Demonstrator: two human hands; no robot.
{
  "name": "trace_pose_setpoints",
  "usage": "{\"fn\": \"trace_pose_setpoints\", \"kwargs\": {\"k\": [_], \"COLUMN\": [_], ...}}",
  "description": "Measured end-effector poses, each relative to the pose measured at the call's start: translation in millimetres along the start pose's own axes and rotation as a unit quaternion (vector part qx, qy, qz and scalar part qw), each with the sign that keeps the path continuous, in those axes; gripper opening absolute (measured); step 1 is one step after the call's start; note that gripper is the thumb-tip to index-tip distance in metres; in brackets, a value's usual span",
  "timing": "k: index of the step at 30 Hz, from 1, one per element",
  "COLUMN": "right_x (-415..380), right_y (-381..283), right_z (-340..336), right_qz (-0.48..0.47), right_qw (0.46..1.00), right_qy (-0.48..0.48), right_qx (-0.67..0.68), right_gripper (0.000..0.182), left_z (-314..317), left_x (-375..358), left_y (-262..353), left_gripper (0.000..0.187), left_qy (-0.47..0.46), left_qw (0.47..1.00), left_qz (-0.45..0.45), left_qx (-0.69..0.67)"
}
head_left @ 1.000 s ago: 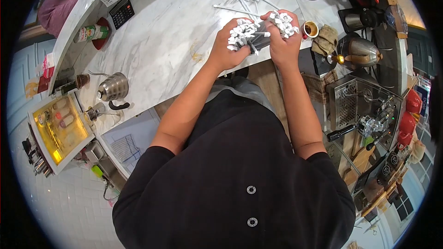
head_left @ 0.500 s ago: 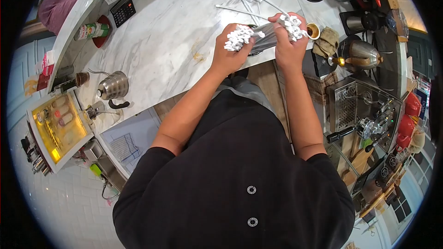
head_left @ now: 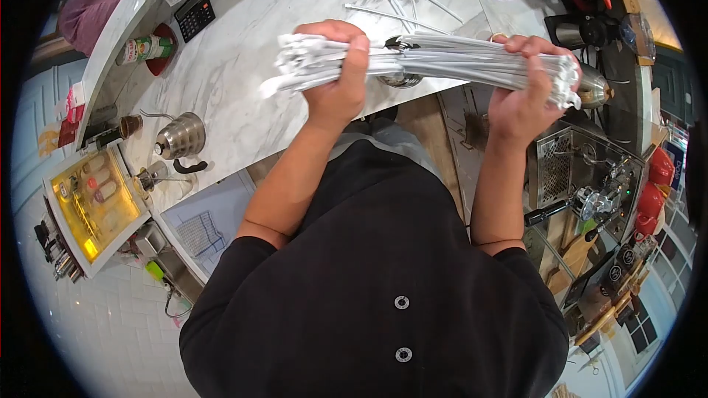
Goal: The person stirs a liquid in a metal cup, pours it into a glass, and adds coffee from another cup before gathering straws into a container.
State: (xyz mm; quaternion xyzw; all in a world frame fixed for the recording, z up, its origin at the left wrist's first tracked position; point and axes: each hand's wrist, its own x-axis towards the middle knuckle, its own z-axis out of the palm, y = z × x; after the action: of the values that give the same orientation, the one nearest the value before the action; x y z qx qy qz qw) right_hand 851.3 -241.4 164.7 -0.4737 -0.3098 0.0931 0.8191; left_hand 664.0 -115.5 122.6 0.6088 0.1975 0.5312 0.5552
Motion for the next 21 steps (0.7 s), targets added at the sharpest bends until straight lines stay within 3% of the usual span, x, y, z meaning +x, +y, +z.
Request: {"fn": "trace_pose_setpoints", "kwargs": {"k": [2, 4, 6, 9, 10, 12, 16, 21], "right_x": [3.2, 6.4, 7.7, 8.0, 5.9, 0.3, 0.8, -0.8], "right_y": [-5.6, -1.6, 2.1, 13.3, 20.3, 32.6, 36.2, 24.1], "right_z": [-0.6, -3.3, -1.1, -15.3, -15.7, -10.7, -0.9, 7.4], "right_qz": [0.037, 0.042, 0.067, 0.093, 0.094, 0.06, 0.091, 0.078], "right_qw": [0.994, 0.994, 0.982, 0.97, 0.97, 0.981, 0.981, 0.986], "right_qy": [0.075, 0.086, 0.164, 0.196, 0.197, 0.178, 0.159, 0.133], "right_qx": [0.063, 0.057, 0.061, 0.107, 0.107, -0.039, 0.057, 0.062], "right_gripper": [0.031, 0.027, 0.026, 0.027, 0.027, 0.027, 0.03, 0.03], "left_z": [-2.1, -5.6, -5.9, -25.8, -31.6, -38.7, -29.0, -20.3], "left_x": [6.8, 11.7, 18.0, 26.0, 26.8, 28.2, 23.1, 16.7], "left_y": [7.2, 12.9, 20.0, 24.4, 25.0, 26.9, 27.9, 28.8], "left_gripper": [0.028, 0.029, 0.029, 0.027, 0.027, 0.027, 0.028, 0.028], "left_qy": [0.024, 0.071, 0.092, 0.149, 0.149, 0.176, 0.16, 0.138], "left_qw": [1.0, 0.997, 0.995, 0.984, 0.984, 0.974, 0.979, 0.984], "left_qz": [0.004, 0.001, 0.008, 0.04, 0.039, 0.033, 0.035, 0.037], "left_qx": [-0.017, -0.031, -0.041, -0.089, -0.088, -0.138, -0.118, -0.11]}}
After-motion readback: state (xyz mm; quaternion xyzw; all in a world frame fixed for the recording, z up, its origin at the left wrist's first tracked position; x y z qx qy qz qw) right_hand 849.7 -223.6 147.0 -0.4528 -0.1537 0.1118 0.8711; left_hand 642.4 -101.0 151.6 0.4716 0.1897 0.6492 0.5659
